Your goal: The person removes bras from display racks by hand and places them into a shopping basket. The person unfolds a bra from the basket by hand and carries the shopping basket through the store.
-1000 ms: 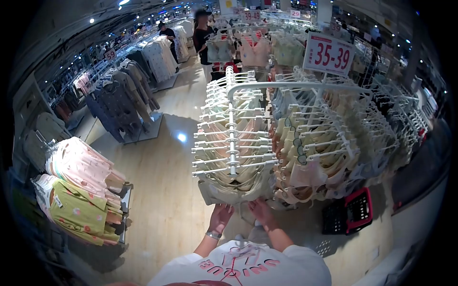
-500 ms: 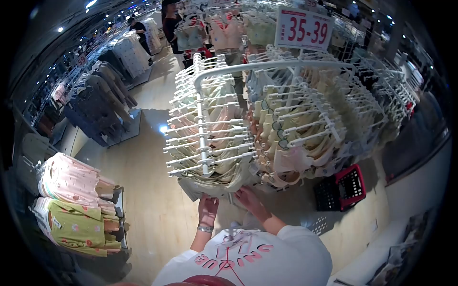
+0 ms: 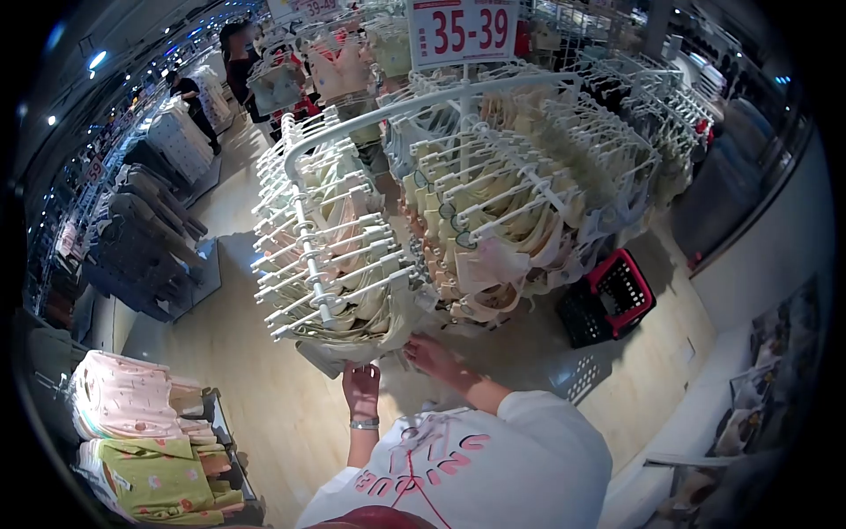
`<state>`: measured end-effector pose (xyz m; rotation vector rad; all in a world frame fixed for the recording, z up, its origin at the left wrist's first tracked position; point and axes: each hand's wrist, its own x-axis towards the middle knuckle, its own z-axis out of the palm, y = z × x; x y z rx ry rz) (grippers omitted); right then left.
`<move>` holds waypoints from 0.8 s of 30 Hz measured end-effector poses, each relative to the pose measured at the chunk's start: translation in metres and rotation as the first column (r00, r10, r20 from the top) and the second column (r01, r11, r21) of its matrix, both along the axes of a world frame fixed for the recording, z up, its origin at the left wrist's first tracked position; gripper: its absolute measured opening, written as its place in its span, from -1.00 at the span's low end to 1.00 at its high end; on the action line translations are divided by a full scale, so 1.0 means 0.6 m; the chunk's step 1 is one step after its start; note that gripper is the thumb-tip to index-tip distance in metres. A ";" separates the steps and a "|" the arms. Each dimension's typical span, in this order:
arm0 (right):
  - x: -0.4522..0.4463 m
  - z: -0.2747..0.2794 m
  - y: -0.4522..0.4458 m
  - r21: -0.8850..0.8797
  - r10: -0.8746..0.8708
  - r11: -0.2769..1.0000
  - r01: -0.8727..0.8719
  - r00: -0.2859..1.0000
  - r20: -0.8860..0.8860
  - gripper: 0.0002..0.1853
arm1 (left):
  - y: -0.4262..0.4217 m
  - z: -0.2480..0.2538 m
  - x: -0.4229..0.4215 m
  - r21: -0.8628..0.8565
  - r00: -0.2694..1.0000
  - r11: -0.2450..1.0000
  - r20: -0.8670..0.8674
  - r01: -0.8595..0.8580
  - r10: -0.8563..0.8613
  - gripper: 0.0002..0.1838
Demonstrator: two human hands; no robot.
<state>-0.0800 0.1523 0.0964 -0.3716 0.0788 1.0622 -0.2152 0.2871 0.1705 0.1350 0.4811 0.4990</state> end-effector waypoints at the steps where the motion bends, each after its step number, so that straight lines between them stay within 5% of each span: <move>1: 0.001 0.003 0.000 -0.034 0.010 0.999 -0.010 1.000 0.011 -0.85 | 0.001 -0.007 0.002 -0.007 0.999 1.000 -0.028 -0.027 0.027 -0.86; 13: -0.020 0.058 -0.016 -0.136 -0.068 0.988 0.071 0.997 0.026 -0.88 | -0.001 -0.005 -0.010 -0.049 1.000 0.999 -0.017 -0.008 0.007 -0.88; 20: -0.022 0.076 -0.009 -0.163 -0.068 0.981 0.105 0.973 0.220 -0.84 | 0.012 -0.056 -0.003 -0.054 1.000 0.998 0.007 0.016 -0.016 -0.98; 24: -0.020 0.081 0.014 -0.323 -0.199 0.906 0.272 0.950 0.241 -0.83 | 0.009 -0.049 0.003 0.021 0.999 1.000 0.028 0.016 -0.017 -0.96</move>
